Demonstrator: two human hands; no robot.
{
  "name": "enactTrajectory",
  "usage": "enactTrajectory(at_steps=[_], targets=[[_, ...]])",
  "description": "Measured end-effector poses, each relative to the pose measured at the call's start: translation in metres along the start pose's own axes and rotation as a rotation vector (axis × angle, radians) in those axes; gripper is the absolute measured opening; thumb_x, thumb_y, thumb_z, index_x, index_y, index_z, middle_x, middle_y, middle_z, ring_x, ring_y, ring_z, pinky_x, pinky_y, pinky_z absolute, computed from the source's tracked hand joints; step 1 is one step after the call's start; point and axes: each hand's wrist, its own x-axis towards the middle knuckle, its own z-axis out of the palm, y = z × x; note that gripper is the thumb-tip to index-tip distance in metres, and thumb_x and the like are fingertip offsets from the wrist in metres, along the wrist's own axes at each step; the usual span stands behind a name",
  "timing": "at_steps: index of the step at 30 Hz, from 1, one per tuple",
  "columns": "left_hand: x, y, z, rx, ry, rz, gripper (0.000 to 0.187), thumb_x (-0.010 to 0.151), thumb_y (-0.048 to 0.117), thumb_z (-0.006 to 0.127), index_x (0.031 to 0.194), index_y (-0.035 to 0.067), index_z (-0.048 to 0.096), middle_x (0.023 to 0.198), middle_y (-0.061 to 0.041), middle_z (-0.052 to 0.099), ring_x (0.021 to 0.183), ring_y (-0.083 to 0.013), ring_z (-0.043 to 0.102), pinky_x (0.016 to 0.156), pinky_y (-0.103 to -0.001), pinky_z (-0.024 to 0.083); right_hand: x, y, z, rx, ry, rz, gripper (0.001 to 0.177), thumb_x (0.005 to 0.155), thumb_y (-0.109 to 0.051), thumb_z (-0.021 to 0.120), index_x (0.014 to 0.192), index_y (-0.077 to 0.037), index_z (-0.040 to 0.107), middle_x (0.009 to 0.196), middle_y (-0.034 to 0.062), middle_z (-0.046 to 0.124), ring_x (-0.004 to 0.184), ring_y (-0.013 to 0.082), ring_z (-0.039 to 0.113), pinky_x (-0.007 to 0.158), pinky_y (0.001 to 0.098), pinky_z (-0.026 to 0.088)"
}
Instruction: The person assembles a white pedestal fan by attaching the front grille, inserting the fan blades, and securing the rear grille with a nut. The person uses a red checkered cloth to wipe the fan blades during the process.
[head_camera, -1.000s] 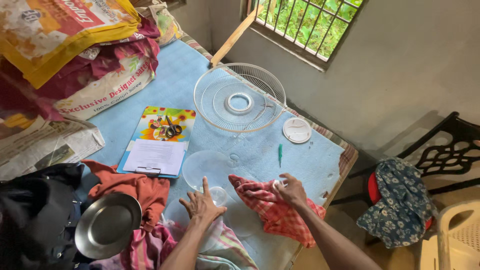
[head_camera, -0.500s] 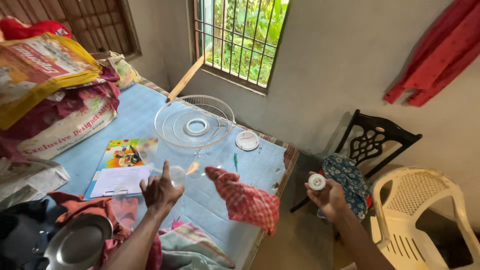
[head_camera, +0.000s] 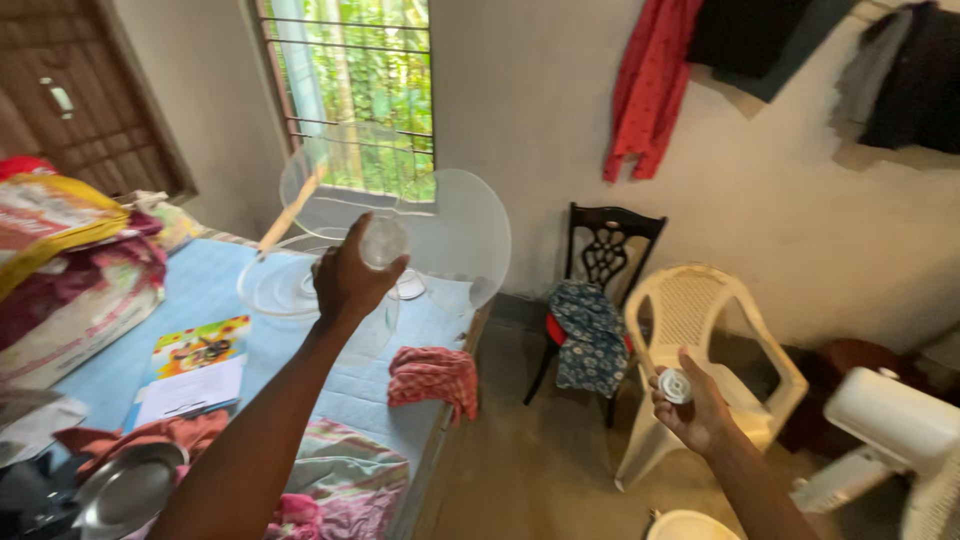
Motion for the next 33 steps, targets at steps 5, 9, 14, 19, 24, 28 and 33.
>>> enactTrajectory(at_steps=[5, 9, 14, 19, 24, 28, 33], targets=[[-0.012, 0.123, 0.097, -0.623, -0.137, 0.425, 0.084, 0.072, 0.042, 0.086, 0.145, 0.016, 0.054, 0.132, -0.017, 0.071, 0.114, -0.0309, 0.071, 0.095, -0.051, 0.058, -0.061, -0.035, -0.011, -0.112, 0.022, -0.159, 0.027, 0.095, -0.035, 0.065, 0.1, -0.009, 0.059, 0.078, 0.0024, 0.059, 0.07, 0.0154, 0.063, 0.058, 0.0267, 0.051], [-0.046, 0.227, 0.17, -1.319, -0.85, 0.26, 0.091, 0.075, 0.032, 0.082, 0.154, 0.017, 0.039, 0.136, -0.008, 0.065, 0.125, -0.0254, 0.061, 0.101, -0.046, 0.052, -0.115, -0.082, -0.02, -0.159, 0.061, -0.27, 0.026, 0.095, -0.034, 0.069, 0.103, -0.009, 0.066, 0.079, -0.0009, 0.059, 0.069, 0.0092, 0.058, 0.055, 0.0237, 0.043], [-0.101, 0.344, 0.214, -1.763, -1.446, 0.143, 0.076, 0.086, 0.034, 0.072, 0.152, 0.017, 0.039, 0.14, -0.006, 0.064, 0.129, -0.0209, 0.059, 0.107, -0.042, 0.047, -0.189, -0.139, -0.03, -0.443, 0.345, -0.502, 0.029, 0.091, -0.028, 0.075, 0.109, -0.006, 0.069, 0.082, -0.0019, 0.06, 0.069, 0.0076, 0.056, 0.057, 0.0231, 0.044], [-0.142, 0.442, 0.214, -1.799, -1.822, 0.188, 0.06, 0.094, 0.03, 0.071, 0.144, 0.004, 0.05, 0.132, -0.01, 0.065, 0.121, -0.0208, 0.063, 0.104, -0.043, 0.052, -0.252, -0.16, -0.034, -0.776, 0.598, -0.736, 0.05, 0.084, -0.029, 0.079, 0.127, -0.006, 0.069, 0.092, 0.0046, 0.064, 0.067, 0.0107, 0.053, 0.058, 0.0251, 0.044], [-0.188, 0.519, 0.225, -1.812, -1.995, 0.167, 0.056, 0.094, 0.025, 0.071, 0.142, 0.002, 0.054, 0.13, -0.008, 0.066, 0.115, -0.016, 0.065, 0.098, -0.035, 0.054, -0.291, -0.174, -0.066, -1.061, 0.661, -0.971, 0.066, 0.076, -0.029, 0.084, 0.134, -0.008, 0.06, 0.114, 0.0032, 0.066, 0.089, 0.0096, 0.068, 0.078, 0.0248, 0.056], [-0.229, 0.583, 0.255, -1.852, -2.237, 0.106, 0.064, 0.089, 0.031, 0.071, 0.143, 0.005, 0.052, 0.131, -0.005, 0.069, 0.115, -0.0152, 0.067, 0.094, -0.034, 0.055, -0.33, -0.185, -0.125, -1.286, 0.835, -1.13, 0.048, 0.086, -0.024, 0.08, 0.128, -0.005, 0.069, 0.115, 0.0057, 0.072, 0.102, 0.0133, 0.067, 0.088, 0.0291, 0.052], [-0.325, 0.669, 0.276, -1.708, -1.909, 0.073, 0.077, 0.087, 0.034, 0.079, 0.152, 0.004, 0.049, 0.118, -0.012, 0.075, 0.104, -0.0175, 0.069, 0.09, -0.03, 0.053, -0.402, -0.205, -0.228, -0.963, 1.192, -0.932, 0.026, 0.096, -0.022, 0.069, 0.116, -0.008, 0.08, 0.087, 0.0042, 0.073, 0.075, 0.0118, 0.059, 0.069, 0.0292, 0.047]])
